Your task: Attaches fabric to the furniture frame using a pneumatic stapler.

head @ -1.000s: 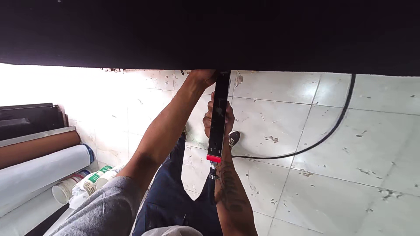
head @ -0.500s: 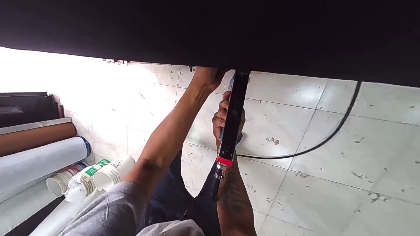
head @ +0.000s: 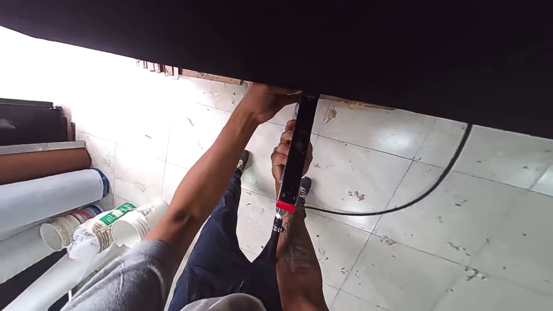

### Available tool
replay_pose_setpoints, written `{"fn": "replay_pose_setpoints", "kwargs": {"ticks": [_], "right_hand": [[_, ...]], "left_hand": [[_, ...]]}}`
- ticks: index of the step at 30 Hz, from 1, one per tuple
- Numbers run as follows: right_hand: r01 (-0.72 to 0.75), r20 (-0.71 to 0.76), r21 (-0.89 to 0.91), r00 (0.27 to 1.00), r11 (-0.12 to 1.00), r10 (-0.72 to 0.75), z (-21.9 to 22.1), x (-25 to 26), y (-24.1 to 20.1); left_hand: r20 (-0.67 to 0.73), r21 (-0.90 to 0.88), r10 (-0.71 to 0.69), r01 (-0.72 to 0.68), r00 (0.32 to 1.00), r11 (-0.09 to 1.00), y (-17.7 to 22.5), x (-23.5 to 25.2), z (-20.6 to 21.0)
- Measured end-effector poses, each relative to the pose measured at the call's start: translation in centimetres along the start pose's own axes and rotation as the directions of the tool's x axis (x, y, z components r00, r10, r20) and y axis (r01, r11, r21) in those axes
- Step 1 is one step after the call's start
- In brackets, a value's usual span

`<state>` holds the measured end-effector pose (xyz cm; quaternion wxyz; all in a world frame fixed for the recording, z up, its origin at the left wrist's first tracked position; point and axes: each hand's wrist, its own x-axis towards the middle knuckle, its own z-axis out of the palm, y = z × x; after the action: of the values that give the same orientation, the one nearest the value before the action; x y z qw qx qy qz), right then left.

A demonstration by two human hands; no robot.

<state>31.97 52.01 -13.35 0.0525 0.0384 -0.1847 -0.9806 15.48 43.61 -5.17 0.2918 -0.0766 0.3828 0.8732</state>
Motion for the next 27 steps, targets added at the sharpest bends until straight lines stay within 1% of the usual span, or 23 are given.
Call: {"fn": "replay_pose_setpoints", "kwargs": {"ticks": [1,2,3,4,6,8,11,13,15,16,18,19,21,22,23,24,25,26,27], "right_hand": [[0.005,-0.020,0.019,1.000,1.000,-0.004,-0.1,-0.1,0.1],[0.011,-0.032,0.046,0.999,0.999,-0.010,0.0,-0.1,0.2],[0.003,-0.013,0.067,1.000,0.998,-0.002,0.0,0.0,0.2],[-0.015,0.018,0.070,1.000,0.997,0.013,0.2,0.3,0.3],[-0.039,0.073,0.070,0.997,0.997,0.034,0.8,0.9,0.8],[-0.039,0.053,0.058,0.998,0.998,0.036,0.8,1.3,1.2],[-0.032,-0.006,0.048,0.999,0.998,0.032,-1.4,1.6,2.1],[-0.026,-0.027,0.007,0.999,1.000,0.026,-2.7,2.4,3.4],[-0.030,-0.043,-0.022,0.999,0.999,0.029,-3.1,3.5,5.3],[-0.030,-0.039,-0.026,0.999,0.999,0.029,-3.3,4.0,6.3],[-0.024,-0.021,-0.007,0.999,1.000,0.024,-3.8,4.9,8.3],[-0.016,-0.025,-0.009,1.000,1.000,0.015,-4.0,5.2,9.1],[-0.003,-0.027,-0.016,1.000,1.000,0.003,-4.4,5.7,10.2],[0.000,-0.033,0.003,0.999,1.000,0.000,-4.4,5.6,10.7],[0.003,-0.033,0.028,0.999,1.000,-0.002,-4.5,5.6,11.2],[0.006,-0.022,0.057,1.000,0.998,-0.005,-4.6,5.7,11.3],[0.012,-0.013,0.085,1.000,0.996,-0.011,-4.7,5.7,11.5],[0.019,-0.012,0.109,1.000,0.994,-0.017,-4.7,5.7,11.5],[0.019,-0.013,0.127,1.000,0.992,-0.018,-4.6,5.7,11.6]], "left_hand": [[-0.076,-0.180,-0.001,-0.013,0.997,0.984,0.6,-0.7,-0.8],[-0.173,-0.284,0.003,-0.052,0.985,0.957,1.1,-1.1,-0.9],[-0.241,-0.327,0.009,-0.090,0.971,0.941,1.4,-1.0,-0.8],[-0.267,-0.353,0.020,-0.117,0.964,0.928,1.3,-0.7,-0.7],[-0.225,-0.355,0.074,-0.152,0.971,0.922,0.9,0.2,-1.3],[-0.187,-0.263,0.114,-0.161,0.976,0.951,0.9,0.6,-2.0],[-0.192,-0.042,0.154,-0.165,0.969,0.985,1.7,0.8,-3.0],[-0.184,0.079,0.176,-0.164,0.967,0.983,2.3,1.0,-3.4],[-0.118,0.194,0.185,-0.160,0.976,0.968,3.0,1.2,-4.3],[-0.063,0.256,0.168,-0.147,0.984,0.955,3.5,1.2,-4.9],[0.043,0.347,0.084,-0.094,0.996,0.933,4.8,1.2,-5.9],[0.080,0.384,0.037,-0.066,0.996,0.921,5.6,1.2,-6.2],[0.107,0.427,0.007,-0.052,0.994,0.903,6.9,0.9,-7.3],[0.100,0.406,-0.002,-0.039,0.995,0.913,7.6,0.3,-8.1],[0.078,0.331,-0.012,-0.015,0.997,0.944,8.3,-0.5,-8.9],[0.042,0.193,-0.027,0.019,0.999,0.981,9.1,-1.3,-9.5],[-0.019,0.017,-0.035,0.035,0.999,0.999,9.7,-2.1,-10.1],[-0.104,-0.117,-0.031,0.018,0.994,0.993,10.2,-2.5,-10.4],[-0.192,-0.176,-0.015,-0.019,0.981,0.984,10.3,-2.7,-10.2]]}}
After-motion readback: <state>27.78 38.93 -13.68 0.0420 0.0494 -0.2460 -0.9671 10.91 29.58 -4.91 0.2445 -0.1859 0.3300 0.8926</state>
